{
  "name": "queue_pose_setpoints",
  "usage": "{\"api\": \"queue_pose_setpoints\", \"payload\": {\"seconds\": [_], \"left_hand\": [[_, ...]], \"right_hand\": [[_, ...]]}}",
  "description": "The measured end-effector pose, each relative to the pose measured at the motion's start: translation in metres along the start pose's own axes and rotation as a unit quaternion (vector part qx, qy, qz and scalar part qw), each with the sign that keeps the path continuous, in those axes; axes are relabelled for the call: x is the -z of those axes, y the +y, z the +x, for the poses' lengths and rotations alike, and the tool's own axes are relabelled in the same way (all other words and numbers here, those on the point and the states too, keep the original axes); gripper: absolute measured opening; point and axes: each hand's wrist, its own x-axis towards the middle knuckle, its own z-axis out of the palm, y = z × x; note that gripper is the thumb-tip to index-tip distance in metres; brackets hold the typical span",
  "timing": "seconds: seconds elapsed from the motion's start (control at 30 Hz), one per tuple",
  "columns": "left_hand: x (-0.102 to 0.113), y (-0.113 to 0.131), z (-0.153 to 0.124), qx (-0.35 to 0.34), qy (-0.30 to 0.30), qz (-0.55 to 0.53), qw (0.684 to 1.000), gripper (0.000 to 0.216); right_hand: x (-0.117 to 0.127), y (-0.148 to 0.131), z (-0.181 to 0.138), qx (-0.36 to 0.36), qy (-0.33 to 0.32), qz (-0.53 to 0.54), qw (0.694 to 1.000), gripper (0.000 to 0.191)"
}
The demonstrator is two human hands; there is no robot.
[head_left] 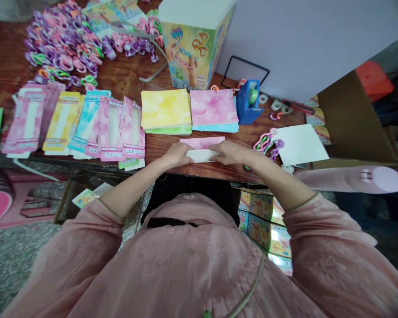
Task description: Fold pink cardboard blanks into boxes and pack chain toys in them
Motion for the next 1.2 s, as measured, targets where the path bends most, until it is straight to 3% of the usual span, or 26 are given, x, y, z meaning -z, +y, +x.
{"api": "queue_pose_setpoints", "payload": {"seconds": [0.23,0.4,0.7,0.87,1.0,1.2], "left_hand": [[-0.01,0.016,-0.03,-0.042,0.018,0.087,0.995,0.033],[-0.022,0.017,-0.03,-0.024,0.052,0.109,0.992,0.03],[-0.037,0.023,-0.039,-0.075,0.064,0.234,0.967,0.038],[-0.037,0.024,-0.044,-0.104,0.046,0.248,0.962,0.031],[-0.039,0.022,-0.047,-0.122,0.063,0.245,0.96,0.049],[-0.031,0.017,-0.034,-0.096,0.034,0.216,0.971,0.036]], "right_hand": [[-0.008,-0.019,-0.008,-0.036,0.038,-0.034,0.998,0.03],[-0.024,-0.032,-0.018,-0.089,0.053,-0.091,0.99,0.034],[-0.049,-0.037,-0.022,-0.08,0.087,-0.167,0.979,0.039],[-0.06,-0.034,-0.023,-0.066,0.12,-0.181,0.974,0.044],[-0.067,-0.037,-0.027,-0.054,0.134,-0.183,0.972,0.045],[-0.052,-0.031,-0.021,-0.055,0.116,-0.15,0.98,0.039]]}}
